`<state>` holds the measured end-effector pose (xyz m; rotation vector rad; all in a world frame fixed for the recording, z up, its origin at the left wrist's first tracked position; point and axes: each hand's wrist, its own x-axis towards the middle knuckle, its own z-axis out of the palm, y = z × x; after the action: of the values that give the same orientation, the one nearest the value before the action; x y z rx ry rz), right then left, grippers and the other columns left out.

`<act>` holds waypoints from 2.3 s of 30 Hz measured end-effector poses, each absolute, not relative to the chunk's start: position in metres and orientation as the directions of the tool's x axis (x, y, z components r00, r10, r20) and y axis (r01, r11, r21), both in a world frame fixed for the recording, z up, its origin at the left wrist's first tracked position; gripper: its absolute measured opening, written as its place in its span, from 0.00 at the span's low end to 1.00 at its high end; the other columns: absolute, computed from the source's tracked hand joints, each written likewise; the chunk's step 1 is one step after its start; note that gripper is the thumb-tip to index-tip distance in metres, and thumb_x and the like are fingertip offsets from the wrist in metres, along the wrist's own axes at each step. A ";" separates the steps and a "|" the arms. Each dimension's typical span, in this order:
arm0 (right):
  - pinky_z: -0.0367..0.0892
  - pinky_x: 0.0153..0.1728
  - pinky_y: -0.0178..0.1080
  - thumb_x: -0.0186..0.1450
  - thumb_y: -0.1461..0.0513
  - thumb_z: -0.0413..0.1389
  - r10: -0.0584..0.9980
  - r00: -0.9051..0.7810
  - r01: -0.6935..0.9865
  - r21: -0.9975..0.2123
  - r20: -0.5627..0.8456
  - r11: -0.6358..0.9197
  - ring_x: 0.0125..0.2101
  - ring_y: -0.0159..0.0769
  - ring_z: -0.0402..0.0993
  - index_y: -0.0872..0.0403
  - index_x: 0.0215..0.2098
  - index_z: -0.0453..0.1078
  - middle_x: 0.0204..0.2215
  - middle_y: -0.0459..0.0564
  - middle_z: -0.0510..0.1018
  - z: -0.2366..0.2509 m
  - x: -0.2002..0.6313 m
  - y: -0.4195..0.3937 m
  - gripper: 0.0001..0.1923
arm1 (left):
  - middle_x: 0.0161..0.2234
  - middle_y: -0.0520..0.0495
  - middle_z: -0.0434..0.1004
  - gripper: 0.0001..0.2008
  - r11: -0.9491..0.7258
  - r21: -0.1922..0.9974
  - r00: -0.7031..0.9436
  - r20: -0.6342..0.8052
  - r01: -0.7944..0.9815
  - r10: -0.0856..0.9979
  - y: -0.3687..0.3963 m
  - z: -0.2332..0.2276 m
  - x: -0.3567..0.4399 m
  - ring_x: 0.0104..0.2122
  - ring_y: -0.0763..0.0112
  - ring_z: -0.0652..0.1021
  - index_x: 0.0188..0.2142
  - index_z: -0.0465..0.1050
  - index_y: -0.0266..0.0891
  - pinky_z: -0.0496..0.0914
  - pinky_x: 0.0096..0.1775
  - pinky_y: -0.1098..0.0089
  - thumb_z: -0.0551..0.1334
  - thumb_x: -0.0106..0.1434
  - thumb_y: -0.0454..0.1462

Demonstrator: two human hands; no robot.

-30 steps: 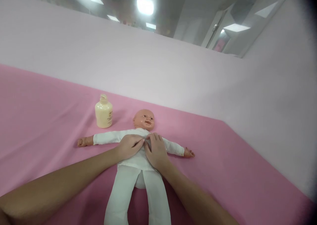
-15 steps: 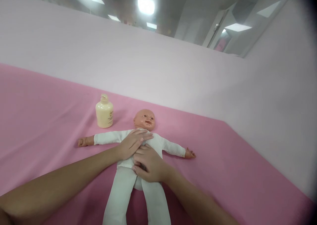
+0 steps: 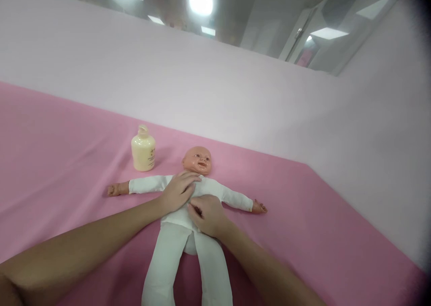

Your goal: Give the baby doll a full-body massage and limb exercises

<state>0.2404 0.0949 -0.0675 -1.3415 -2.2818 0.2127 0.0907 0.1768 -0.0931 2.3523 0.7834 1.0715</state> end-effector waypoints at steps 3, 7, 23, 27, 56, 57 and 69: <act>0.50 0.26 0.37 0.68 0.60 0.48 0.916 -0.238 0.853 -0.381 0.324 0.357 0.21 0.30 0.60 0.52 0.21 0.59 0.18 0.42 0.67 -0.068 0.243 0.098 0.17 | 0.53 0.45 0.76 0.16 -0.733 0.603 0.525 0.533 0.315 0.664 0.178 -0.093 0.090 0.56 0.61 0.71 0.50 0.73 0.41 0.63 0.60 0.53 0.51 0.68 0.34; 0.61 0.33 0.39 0.69 0.59 0.47 0.909 -0.092 0.860 -0.427 0.407 0.279 0.32 0.38 0.70 0.52 0.37 0.67 0.29 0.48 0.75 -0.070 0.248 0.102 0.09 | 0.55 0.44 0.75 0.17 -0.753 0.571 0.552 0.532 0.327 0.643 0.178 -0.092 0.090 0.57 0.61 0.70 0.51 0.72 0.41 0.62 0.60 0.54 0.50 0.68 0.33; 0.45 0.67 0.56 0.71 0.52 0.41 0.661 -0.587 0.590 -0.312 0.467 0.745 0.67 0.45 0.53 0.50 0.62 0.61 0.65 0.53 0.64 -0.067 0.257 0.098 0.25 | 0.35 0.45 0.81 0.11 -0.938 0.314 0.838 0.463 0.149 0.288 0.122 -0.078 0.100 0.40 0.59 0.78 0.35 0.75 0.40 0.69 0.42 0.60 0.54 0.60 0.31; 0.46 0.67 0.55 0.72 0.52 0.41 0.723 -0.577 0.611 -0.387 0.379 0.691 0.66 0.43 0.57 0.49 0.61 0.64 0.61 0.50 0.71 -0.063 0.255 0.100 0.24 | 0.33 0.46 0.81 0.09 -0.891 0.448 0.800 0.506 0.077 0.323 0.132 -0.081 0.101 0.35 0.62 0.78 0.33 0.75 0.39 0.69 0.36 0.64 0.56 0.56 0.31; 0.62 0.48 0.47 0.64 0.66 0.51 0.866 -0.166 0.797 -0.453 0.472 0.399 0.42 0.43 0.66 0.53 0.35 0.66 0.37 0.52 0.74 -0.071 0.247 0.106 0.03 | 0.57 0.42 0.72 0.20 -0.709 0.697 0.501 0.577 0.110 0.645 0.169 -0.095 0.087 0.59 0.62 0.70 0.55 0.68 0.41 0.61 0.62 0.57 0.44 0.74 0.42; 0.62 0.47 0.46 0.64 0.65 0.51 0.857 -0.208 0.782 -0.446 0.471 0.435 0.40 0.42 0.66 0.52 0.34 0.65 0.36 0.51 0.74 -0.071 0.247 0.105 0.02 | 0.58 0.42 0.71 0.20 -0.725 0.683 0.516 0.590 0.091 0.621 0.170 -0.095 0.087 0.60 0.61 0.69 0.56 0.68 0.41 0.60 0.63 0.57 0.44 0.74 0.42; 0.60 0.37 0.39 0.61 0.59 0.54 0.642 -0.677 0.452 -0.485 0.360 0.748 0.30 0.34 0.64 0.52 0.24 0.59 0.23 0.44 0.69 -0.063 0.240 0.092 0.11 | 0.64 0.45 0.65 0.27 -0.894 0.448 0.740 0.600 0.005 0.304 0.172 -0.091 0.080 0.67 0.59 0.60 0.63 0.64 0.41 0.52 0.67 0.52 0.39 0.74 0.46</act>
<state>0.2399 0.0923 -0.0626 -0.8251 -2.4283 0.4909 0.0803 0.1716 -0.0908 2.5191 0.2363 0.9729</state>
